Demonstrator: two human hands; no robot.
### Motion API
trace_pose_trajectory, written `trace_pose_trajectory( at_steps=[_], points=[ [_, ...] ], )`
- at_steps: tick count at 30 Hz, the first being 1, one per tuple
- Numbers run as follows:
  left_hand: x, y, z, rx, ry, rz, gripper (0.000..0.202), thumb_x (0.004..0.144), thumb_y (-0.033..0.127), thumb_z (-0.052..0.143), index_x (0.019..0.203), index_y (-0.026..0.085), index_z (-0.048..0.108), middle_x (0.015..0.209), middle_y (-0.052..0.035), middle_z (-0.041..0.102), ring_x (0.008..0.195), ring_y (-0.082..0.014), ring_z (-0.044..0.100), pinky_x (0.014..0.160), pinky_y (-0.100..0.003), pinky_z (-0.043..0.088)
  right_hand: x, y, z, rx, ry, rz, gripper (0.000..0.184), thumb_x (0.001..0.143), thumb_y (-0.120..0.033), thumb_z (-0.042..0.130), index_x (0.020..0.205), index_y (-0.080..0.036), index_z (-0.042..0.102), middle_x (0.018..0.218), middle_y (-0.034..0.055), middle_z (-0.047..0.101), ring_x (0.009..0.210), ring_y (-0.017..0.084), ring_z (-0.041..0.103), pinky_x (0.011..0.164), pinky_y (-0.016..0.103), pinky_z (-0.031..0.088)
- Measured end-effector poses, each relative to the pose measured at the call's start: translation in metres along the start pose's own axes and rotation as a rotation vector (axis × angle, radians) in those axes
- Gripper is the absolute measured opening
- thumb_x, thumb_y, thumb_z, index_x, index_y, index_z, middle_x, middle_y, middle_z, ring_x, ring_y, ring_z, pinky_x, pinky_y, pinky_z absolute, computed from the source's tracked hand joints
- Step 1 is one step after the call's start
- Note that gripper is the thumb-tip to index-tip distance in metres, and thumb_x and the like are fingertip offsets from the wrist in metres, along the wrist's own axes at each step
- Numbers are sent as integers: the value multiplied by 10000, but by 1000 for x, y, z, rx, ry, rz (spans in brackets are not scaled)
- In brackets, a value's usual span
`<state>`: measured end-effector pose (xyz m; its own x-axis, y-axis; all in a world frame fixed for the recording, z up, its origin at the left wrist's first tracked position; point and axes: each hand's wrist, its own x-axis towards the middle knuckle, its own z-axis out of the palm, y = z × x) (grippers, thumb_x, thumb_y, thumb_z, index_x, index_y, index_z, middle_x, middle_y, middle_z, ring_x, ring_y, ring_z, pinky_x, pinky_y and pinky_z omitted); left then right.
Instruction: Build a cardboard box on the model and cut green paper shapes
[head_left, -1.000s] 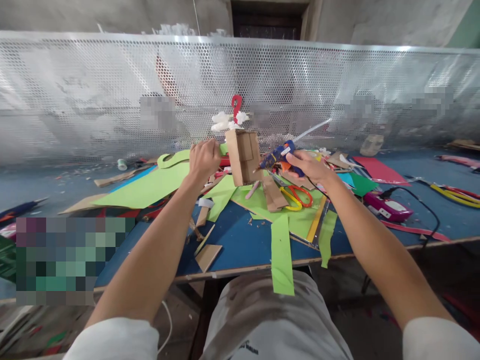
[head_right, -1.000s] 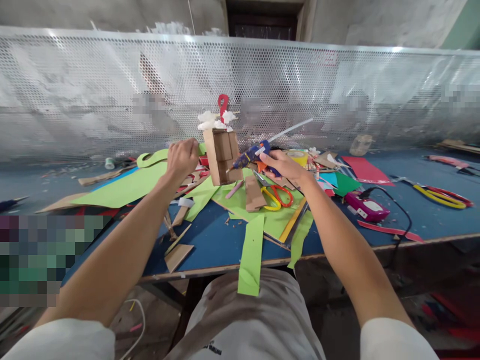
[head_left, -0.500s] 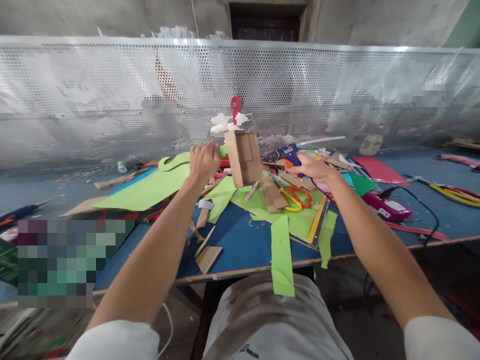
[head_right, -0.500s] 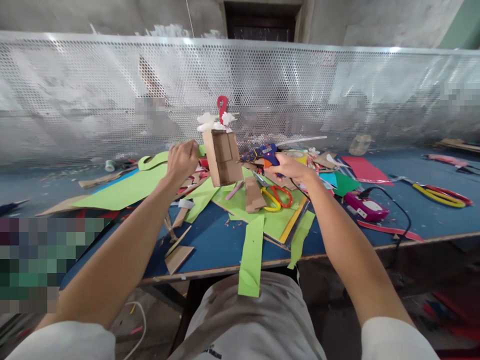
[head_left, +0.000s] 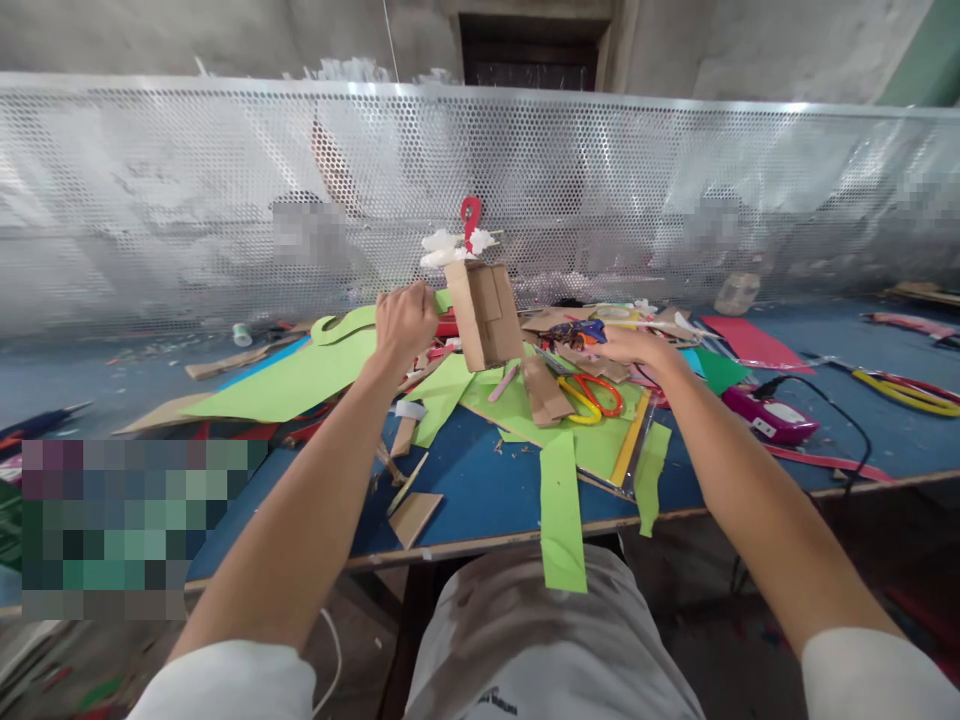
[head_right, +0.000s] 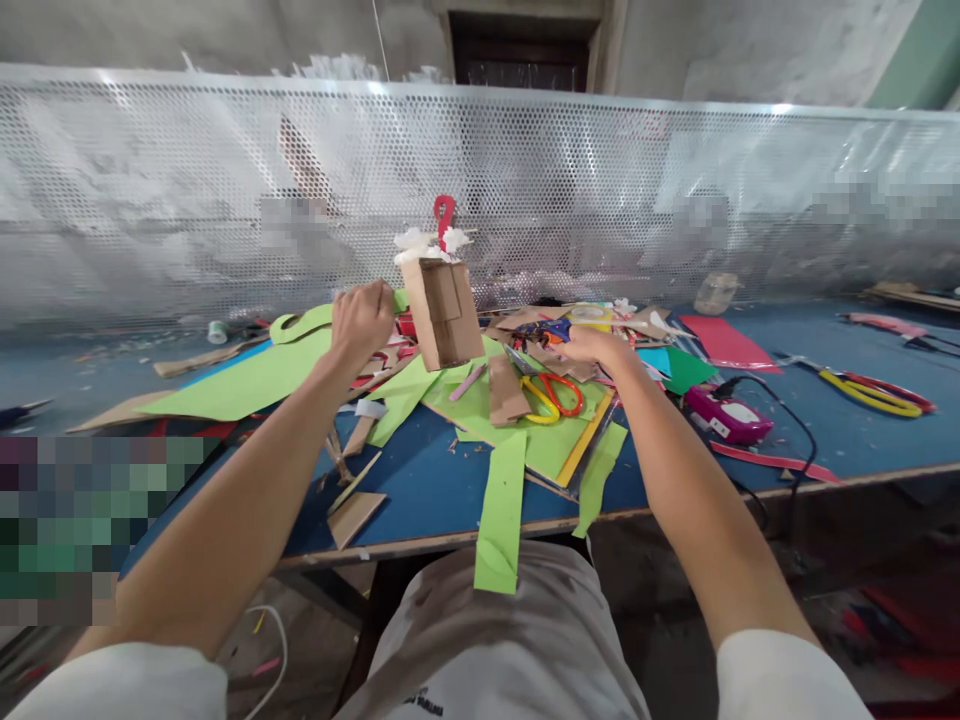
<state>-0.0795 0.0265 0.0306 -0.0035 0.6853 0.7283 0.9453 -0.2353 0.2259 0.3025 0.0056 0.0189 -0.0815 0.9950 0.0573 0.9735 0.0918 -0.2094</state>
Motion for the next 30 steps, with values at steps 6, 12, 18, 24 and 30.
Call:
trace_pose_trajectory(
  at_steps=[6,12,18,24,30],
  points=[
    [-1,2,2,0,2,36,398,1080,361,290,1016,240,665,1082,-154,761,1123,-347,651,974,-459,387,7,-16,13,-57,-6,106,437,999,-453,587,1160,-97,783,1116,206,794,936,292,742,736,297,487],
    [-3,1,1,-17,0,32,376,1071,351,309,978,244,657,1090,-160,766,1111,-355,653,953,-471,388,7,-26,22,-87,-31,104,456,970,-430,646,1187,-58,793,943,196,807,801,266,749,679,297,471],
    [-2,1,2,5,-9,39,399,1068,352,299,1017,229,675,1110,-172,769,1127,-352,661,961,-462,397,9,-26,23,-101,-3,108,518,995,-520,629,1126,-49,798,860,199,794,749,264,734,650,308,445],
    [-2,-1,3,12,-2,47,417,1066,342,288,1038,227,689,1099,-169,774,1127,-362,661,969,-477,392,-4,-34,11,-116,112,43,450,1009,-524,636,1104,-100,753,933,177,788,798,250,709,657,303,413],
    [-1,-2,6,22,-3,48,401,1061,339,306,1047,236,693,1124,-163,775,1126,-350,659,968,-468,395,-16,-66,13,22,-25,-178,454,932,-612,738,1062,-178,701,966,98,777,774,214,666,634,299,388]
  ],
)
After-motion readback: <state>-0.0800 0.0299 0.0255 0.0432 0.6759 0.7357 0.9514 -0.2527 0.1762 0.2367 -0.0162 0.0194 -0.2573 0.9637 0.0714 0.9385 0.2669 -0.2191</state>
